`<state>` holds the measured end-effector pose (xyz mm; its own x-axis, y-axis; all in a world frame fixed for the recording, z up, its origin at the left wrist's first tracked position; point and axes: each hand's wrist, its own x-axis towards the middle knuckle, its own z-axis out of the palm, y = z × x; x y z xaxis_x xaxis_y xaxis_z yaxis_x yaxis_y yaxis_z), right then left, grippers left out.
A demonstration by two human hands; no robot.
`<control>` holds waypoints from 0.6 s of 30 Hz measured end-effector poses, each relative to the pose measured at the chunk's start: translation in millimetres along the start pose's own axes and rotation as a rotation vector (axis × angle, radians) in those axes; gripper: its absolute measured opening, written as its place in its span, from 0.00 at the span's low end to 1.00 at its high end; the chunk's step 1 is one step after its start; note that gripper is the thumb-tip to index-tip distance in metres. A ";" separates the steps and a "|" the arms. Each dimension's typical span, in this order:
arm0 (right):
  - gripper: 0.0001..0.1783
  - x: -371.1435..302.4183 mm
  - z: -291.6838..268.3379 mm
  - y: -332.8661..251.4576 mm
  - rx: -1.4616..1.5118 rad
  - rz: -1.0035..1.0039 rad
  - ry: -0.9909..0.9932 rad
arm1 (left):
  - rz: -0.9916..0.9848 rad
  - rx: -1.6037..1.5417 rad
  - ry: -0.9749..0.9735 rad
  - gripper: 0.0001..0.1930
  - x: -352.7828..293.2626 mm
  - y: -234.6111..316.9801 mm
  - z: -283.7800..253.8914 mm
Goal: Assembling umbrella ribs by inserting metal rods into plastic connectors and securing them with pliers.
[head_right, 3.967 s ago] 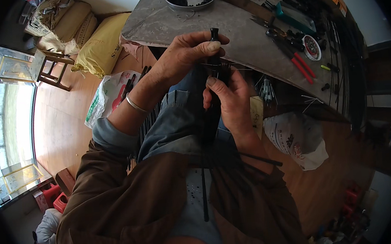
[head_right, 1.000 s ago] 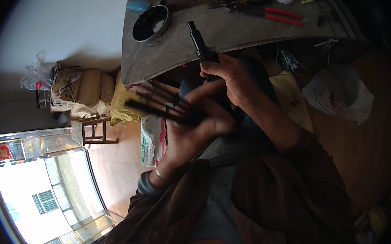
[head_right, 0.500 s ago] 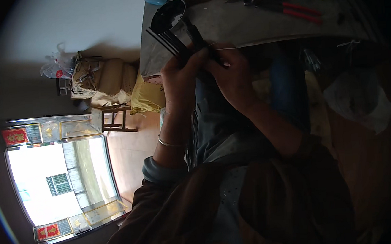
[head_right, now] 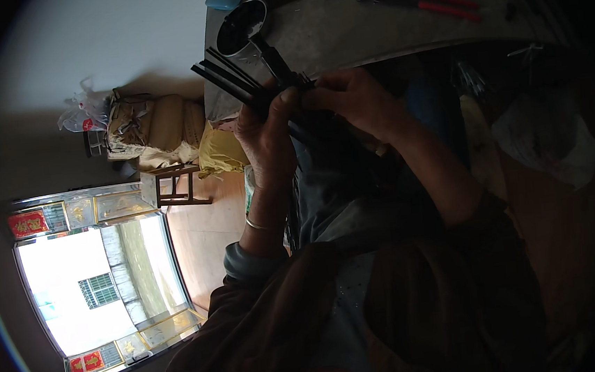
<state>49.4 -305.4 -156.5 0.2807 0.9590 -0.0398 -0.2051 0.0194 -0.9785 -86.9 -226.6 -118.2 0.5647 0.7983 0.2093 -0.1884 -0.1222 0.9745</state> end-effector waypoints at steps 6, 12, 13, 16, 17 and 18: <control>0.15 6.8 6.9 -4.9 0.120 0.098 -0.028 | 0.066 0.063 0.026 0.14 -2.3 0.2 -2.9; 0.16 6.2 14.2 -3.9 -0.102 -0.089 0.099 | -0.011 0.325 -0.064 0.12 8.9 14.8 -11.7; 0.16 6.4 13.4 -4.5 -0.103 -0.087 0.100 | -0.082 0.277 -0.035 0.11 10.4 18.0 -7.8; 0.15 6.7 9.2 -11.5 -0.105 -0.018 -0.001 | -0.107 0.146 -0.114 0.11 12.2 21.7 -10.4; 0.16 5.0 8.3 -15.1 -0.038 0.076 0.006 | -0.107 0.144 -0.116 0.11 11.7 21.0 -9.2; 0.16 3.5 7.3 -16.9 0.029 0.170 0.013 | -0.100 0.088 -0.141 0.11 10.6 19.9 -7.7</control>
<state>47.0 -300.3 -138.6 0.2522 0.9454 -0.2067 -0.2777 -0.1339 -0.9513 -90.9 -216.0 -97.2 0.6853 0.7192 0.1146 -0.0583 -0.1026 0.9930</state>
